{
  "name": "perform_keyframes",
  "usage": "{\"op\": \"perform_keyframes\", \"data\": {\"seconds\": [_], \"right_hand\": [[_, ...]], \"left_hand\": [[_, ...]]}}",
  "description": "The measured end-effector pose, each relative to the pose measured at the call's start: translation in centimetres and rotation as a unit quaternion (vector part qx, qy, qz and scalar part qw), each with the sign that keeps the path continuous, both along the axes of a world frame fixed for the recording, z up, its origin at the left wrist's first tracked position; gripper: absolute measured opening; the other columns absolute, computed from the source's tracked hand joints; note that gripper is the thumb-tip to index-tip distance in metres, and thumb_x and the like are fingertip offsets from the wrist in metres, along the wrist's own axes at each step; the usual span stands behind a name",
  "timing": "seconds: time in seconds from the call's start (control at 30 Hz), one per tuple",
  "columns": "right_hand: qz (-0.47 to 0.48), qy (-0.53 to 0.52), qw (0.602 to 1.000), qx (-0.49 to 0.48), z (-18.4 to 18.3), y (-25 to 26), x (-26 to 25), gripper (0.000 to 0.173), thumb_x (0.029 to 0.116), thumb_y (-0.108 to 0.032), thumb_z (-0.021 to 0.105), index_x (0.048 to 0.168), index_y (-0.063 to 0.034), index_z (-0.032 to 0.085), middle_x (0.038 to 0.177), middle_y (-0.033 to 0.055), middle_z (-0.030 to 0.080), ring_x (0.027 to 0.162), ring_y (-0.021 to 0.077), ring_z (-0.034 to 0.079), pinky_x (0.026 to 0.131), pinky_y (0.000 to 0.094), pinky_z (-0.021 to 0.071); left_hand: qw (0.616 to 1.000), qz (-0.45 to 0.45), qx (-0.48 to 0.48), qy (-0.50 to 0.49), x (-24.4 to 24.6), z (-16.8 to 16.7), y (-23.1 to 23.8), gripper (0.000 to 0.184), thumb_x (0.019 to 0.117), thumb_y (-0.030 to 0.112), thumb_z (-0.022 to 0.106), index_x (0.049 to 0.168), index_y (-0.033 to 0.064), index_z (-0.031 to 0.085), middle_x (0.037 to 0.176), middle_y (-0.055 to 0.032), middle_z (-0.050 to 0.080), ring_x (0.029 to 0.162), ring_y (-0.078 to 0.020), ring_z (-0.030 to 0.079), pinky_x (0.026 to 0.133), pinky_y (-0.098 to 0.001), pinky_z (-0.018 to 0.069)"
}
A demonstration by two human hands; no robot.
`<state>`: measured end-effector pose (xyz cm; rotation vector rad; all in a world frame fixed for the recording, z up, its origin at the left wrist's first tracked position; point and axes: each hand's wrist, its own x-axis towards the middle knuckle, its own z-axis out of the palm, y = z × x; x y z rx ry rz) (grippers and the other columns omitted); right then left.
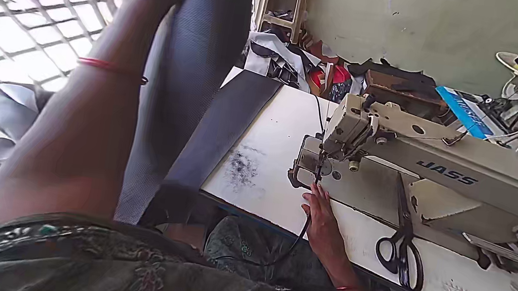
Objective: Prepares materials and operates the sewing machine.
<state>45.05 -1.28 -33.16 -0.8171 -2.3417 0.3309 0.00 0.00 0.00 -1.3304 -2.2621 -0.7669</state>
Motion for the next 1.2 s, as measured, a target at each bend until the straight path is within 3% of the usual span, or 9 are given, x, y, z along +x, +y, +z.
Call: {"op": "perform_keyframes", "data": {"seconds": [0.03, 0.17, 0.33, 0.4, 0.47, 0.57, 0.67, 0.8, 1.2], "right_hand": [[-0.001, 0.004, 1.000, -0.003, 0.0, 0.0, 0.0, 0.025, 0.0991, -0.006, 0.055, 0.115, 0.0087, 0.069, 0.137, 0.0285, 0.060, 0.135, 0.0482, 0.052, 0.116, 0.0576, 0.0366], [-0.009, -0.006, 1.000, -0.013, 0.3, 0.3, -0.1, 0.027, 0.1014, -0.008, 0.052, 0.115, 0.0066, 0.070, 0.137, 0.0259, 0.061, 0.135, 0.0453, 0.052, 0.117, 0.0553, 0.0363], [0.003, -0.061, 0.998, -0.033, 0.6, 0.2, 0.6, 0.032, 0.1054, -0.010, 0.047, 0.126, 0.0099, 0.061, 0.146, 0.0264, 0.054, 0.145, 0.0413, 0.042, 0.122, 0.0512, 0.0286], [0.021, -0.089, 0.995, -0.034, 1.1, -0.4, 1.1, 0.036, 0.1086, -0.013, 0.041, 0.135, 0.0077, 0.055, 0.150, 0.0236, 0.050, 0.148, 0.0378, 0.037, 0.124, 0.0493, 0.0263], [0.032, -0.104, 0.994, -0.030, 1.3, -0.7, 1.5, 0.037, 0.1104, -0.017, 0.037, 0.136, 0.0051, 0.052, 0.153, 0.0228, 0.046, 0.150, 0.0361, 0.034, 0.125, 0.0480, 0.0243], [0.005, -0.101, 0.994, -0.029, 1.1, 0.3, 0.6, 0.039, 0.1094, -0.017, 0.037, 0.130, 0.0098, 0.056, 0.145, 0.0298, 0.053, 0.145, 0.0420, 0.041, 0.123, 0.0492, 0.0260], [-0.010, -0.142, 0.989, -0.031, 1.4, 0.3, 0.2, 0.042, 0.1105, -0.020, 0.034, 0.135, 0.0093, 0.052, 0.148, 0.0291, 0.050, 0.145, 0.0407, 0.042, 0.121, 0.0484, 0.0295], [-0.014, -0.172, 0.985, -0.013, 1.7, -0.1, 0.3, 0.047, 0.1109, -0.023, 0.030, 0.142, 0.0066, 0.050, 0.149, 0.0288, 0.049, 0.144, 0.0402, 0.043, 0.118, 0.0506, 0.0331], [-0.036, -0.184, 0.982, 0.009, 1.7, -0.8, 0.4, 0.049, 0.1112, -0.024, 0.029, 0.143, 0.0060, 0.051, 0.149, 0.0269, 0.050, 0.143, 0.0361, 0.046, 0.119, 0.0469, 0.0330]], "left_hand": [[0.992, -0.020, -0.108, -0.056, -0.3, -3.9, 0.9, 0.056, 0.1095, 0.037, 0.042, 0.148, -0.0039, 0.046, 0.145, -0.0371, 0.048, 0.141, -0.0558, 0.038, 0.114, -0.0757, 0.0210], [0.915, -0.079, -0.344, -0.195, 0.9, -19.2, 2.8, 0.071, 0.1087, 0.052, 0.037, 0.154, -0.0024, 0.038, 0.154, -0.0349, 0.041, 0.145, -0.0539, 0.036, 0.114, -0.0736, 0.0250], [0.945, -0.127, -0.252, -0.167, 6.4, -27.1, -1.7, 0.066, 0.1056, 0.043, 0.051, 0.159, 0.0071, 0.035, 0.165, -0.0289, 0.023, 0.155, -0.0504, 0.013, 0.113, -0.0822, 0.0000], [0.960, -0.163, -0.154, -0.171, 10.3, -26.3, -5.8, 0.052, 0.1067, 0.030, 0.050, 0.151, 0.0041, 0.047, 0.156, -0.0228, 0.045, 0.150, -0.0404, 0.034, 0.121, -0.0672, 0.0166], [0.950, -0.226, -0.061, -0.207, 15.4, -26.3, -11.4, 0.036, 0.1085, 0.026, 0.045, 0.125, 0.0003, 0.065, 0.118, -0.0157, 0.071, 0.113, -0.0253, 0.068, 0.101, -0.0453, 0.0494], [0.860, -0.392, -0.038, -0.325, 21.6, -30.9, -18.9, 0.034, 0.1086, 0.022, 0.046, 0.103, -0.0016, 0.070, 0.077, -0.0062, 0.070, 0.068, -0.0109, 0.068, 0.069, -0.0313, 0.0579], [0.819, -0.384, -0.157, -0.396, 24.5, -38.1, -23.6, 0.028, 0.1071, 0.019, 0.052, 0.110, -0.0018, 0.071, 0.087, -0.0140, 0.073, 0.080, -0.0252, 0.072, 0.080, -0.0475, 0.0584], [0.865, -0.265, -0.164, -0.393, 26.1, -45.4, -28.3, 0.032, 0.1009, 0.014, 0.062, 0.126, -0.0042, 0.066, 0.126, -0.0255, 0.066, 0.119, -0.0446, 0.061, 0.101, -0.0633, 0.0449], [0.898, -0.253, -0.078, -0.351, 27.7, -47.2, -27.1, 0.047, 0.1010, 0.018, 0.062, 0.145, 0.0038, 0.054, 0.153, -0.0234, 0.048, 0.145, -0.0436, 0.041, 0.116, -0.0650, 0.0296]]}}
